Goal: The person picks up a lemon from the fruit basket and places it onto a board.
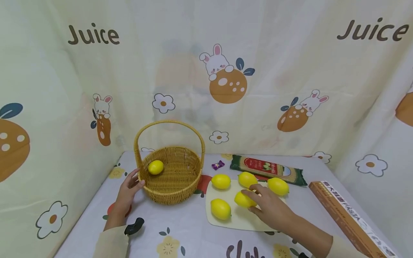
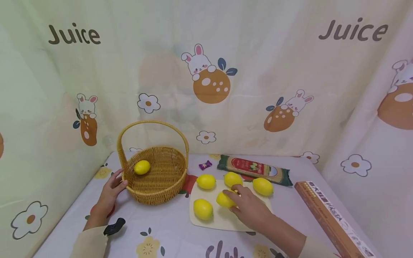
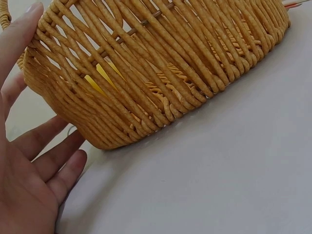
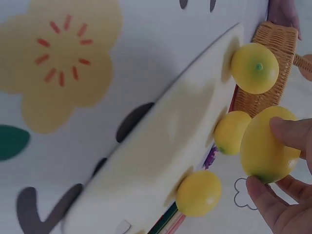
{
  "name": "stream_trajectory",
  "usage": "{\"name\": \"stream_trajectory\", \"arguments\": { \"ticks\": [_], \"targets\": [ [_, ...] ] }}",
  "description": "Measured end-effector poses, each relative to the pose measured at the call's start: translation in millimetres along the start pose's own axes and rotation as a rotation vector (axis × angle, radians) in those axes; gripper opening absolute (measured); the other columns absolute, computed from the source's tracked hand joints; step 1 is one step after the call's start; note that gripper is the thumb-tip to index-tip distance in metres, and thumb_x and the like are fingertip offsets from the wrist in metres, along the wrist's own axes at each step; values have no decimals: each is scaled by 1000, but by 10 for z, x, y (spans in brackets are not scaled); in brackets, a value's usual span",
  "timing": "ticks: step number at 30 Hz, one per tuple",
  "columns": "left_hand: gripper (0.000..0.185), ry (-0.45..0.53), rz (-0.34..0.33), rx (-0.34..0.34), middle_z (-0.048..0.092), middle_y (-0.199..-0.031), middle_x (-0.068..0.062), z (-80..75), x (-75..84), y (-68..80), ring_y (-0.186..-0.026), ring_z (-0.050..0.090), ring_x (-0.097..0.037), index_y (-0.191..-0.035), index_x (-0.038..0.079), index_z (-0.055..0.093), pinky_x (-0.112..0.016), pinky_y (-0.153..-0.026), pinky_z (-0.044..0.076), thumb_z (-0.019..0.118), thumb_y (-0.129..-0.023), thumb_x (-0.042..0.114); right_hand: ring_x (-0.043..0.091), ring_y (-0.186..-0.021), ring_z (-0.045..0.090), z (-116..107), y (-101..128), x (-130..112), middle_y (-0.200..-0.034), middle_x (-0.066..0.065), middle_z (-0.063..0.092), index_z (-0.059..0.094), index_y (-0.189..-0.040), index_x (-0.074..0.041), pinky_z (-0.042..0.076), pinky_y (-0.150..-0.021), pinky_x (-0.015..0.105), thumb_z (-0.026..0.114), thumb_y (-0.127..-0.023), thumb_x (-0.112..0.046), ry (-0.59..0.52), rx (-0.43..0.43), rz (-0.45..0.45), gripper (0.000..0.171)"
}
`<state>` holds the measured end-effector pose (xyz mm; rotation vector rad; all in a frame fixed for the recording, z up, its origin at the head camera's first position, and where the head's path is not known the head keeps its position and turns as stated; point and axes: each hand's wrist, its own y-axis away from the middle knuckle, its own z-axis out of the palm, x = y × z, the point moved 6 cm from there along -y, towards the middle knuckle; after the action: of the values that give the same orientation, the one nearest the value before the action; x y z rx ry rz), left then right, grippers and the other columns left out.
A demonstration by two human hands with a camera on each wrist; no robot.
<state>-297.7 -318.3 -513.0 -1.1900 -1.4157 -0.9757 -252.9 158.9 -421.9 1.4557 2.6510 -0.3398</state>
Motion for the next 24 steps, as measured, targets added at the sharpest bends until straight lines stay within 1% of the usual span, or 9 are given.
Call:
{"name": "stream_trajectory", "arguments": {
  "ticks": [5,12,18,24],
  "targets": [
    [69,-7,-12,5,30,-154,-18,5,9,-9,-139,30,-37,-154,27,29,-59,-111,19,65,-95,33,19,-104,53,32,110,3,-124,0,52,59,-132,-30,52,-88,38,81,-81,-21,4,-11,33,56],
    [70,-9,-21,10,30,-155,-17,3,15,-24,-140,29,-36,-154,29,29,-59,-111,18,65,-94,35,17,-104,53,111,223,-5,-124,-2,52,58,-132,-32,52,-87,36,80,-82,-21,-25,-40,66,56],
    [70,-16,-27,14,30,-154,-17,2,18,-21,-140,29,-36,-153,28,29,-60,-111,18,65,-94,34,18,-103,53,186,286,26,-123,-1,53,59,-132,-30,53,-86,37,79,-82,-22,-18,-39,81,54],
    [69,-18,-32,14,31,-154,-18,2,5,-14,-140,30,-36,-153,27,30,-59,-111,18,65,-94,33,17,-103,52,257,321,96,-122,-1,52,59,-132,-30,53,-85,36,80,-82,-22,-22,-26,98,55]
  ]
}}
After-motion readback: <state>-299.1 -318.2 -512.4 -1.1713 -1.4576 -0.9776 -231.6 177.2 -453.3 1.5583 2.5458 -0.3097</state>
